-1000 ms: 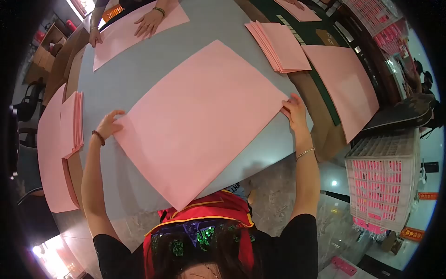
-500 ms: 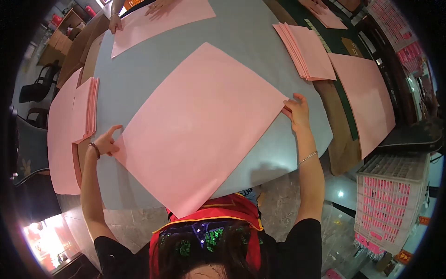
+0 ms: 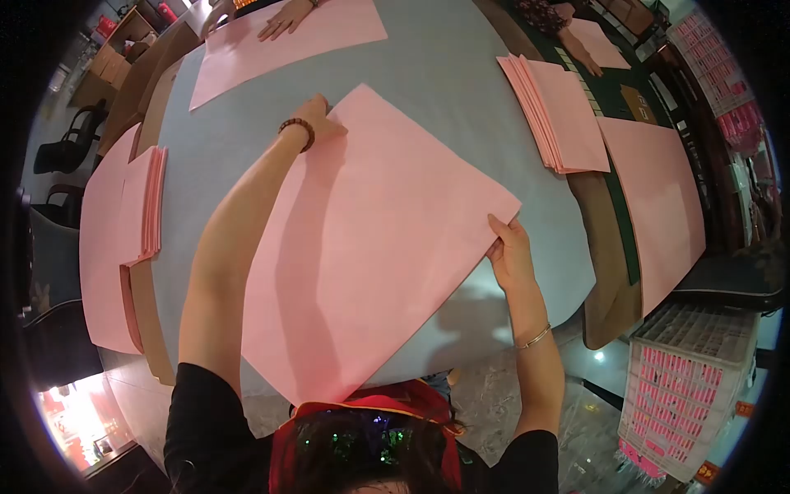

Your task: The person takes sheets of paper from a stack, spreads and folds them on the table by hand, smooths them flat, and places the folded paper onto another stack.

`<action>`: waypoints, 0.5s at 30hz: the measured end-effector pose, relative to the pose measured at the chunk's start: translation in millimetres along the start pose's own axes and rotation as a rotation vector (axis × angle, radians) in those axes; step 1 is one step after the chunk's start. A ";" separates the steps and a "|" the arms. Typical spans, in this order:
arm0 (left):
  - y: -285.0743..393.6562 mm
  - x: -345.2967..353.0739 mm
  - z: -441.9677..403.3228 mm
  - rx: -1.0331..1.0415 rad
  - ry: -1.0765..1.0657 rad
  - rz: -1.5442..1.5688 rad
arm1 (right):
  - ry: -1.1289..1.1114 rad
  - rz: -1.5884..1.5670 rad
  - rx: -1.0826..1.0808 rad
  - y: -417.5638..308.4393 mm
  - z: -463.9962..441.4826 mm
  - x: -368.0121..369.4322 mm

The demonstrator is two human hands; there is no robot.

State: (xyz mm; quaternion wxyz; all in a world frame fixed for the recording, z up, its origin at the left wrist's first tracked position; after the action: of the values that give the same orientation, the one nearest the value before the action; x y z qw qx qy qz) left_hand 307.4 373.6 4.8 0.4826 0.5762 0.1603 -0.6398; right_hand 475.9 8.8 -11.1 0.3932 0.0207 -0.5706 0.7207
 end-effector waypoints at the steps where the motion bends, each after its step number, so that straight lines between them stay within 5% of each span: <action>1: 2.3 -0.1 -13.0 -0.018 -0.091 0.000 | 0.002 0.000 0.000 -1.4 -2.5 0.8; 7: -1.4 -12.7 -35.5 0.175 -0.265 0.036 | 0.006 -0.084 -0.168 -14.5 -9.1 8.3; 12: -10.2 -42.4 -23.2 0.345 -0.348 0.705 | -0.077 0.046 -0.323 -67.5 -10.4 24.4; 15: 2.9 -108.6 -19.3 0.412 -0.278 0.565 | -0.130 0.106 -0.401 -134.1 -3.6 56.8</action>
State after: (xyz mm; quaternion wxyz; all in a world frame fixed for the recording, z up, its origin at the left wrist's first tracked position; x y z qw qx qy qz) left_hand 306.9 433.9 97.2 0.5312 0.5904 -0.2042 -0.5724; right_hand 517.4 47.9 122.9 0.3133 -0.0418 -0.7270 0.6095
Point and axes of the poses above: each hand's wrist, its own z-axis away from the middle knuckle, its own x-axis out of the palm, y = z × x, the point moved 2 cm from there along -z, towards the middle knuckle, and after that the axes turned 12 degrees about -y, right-handed, at the moved point
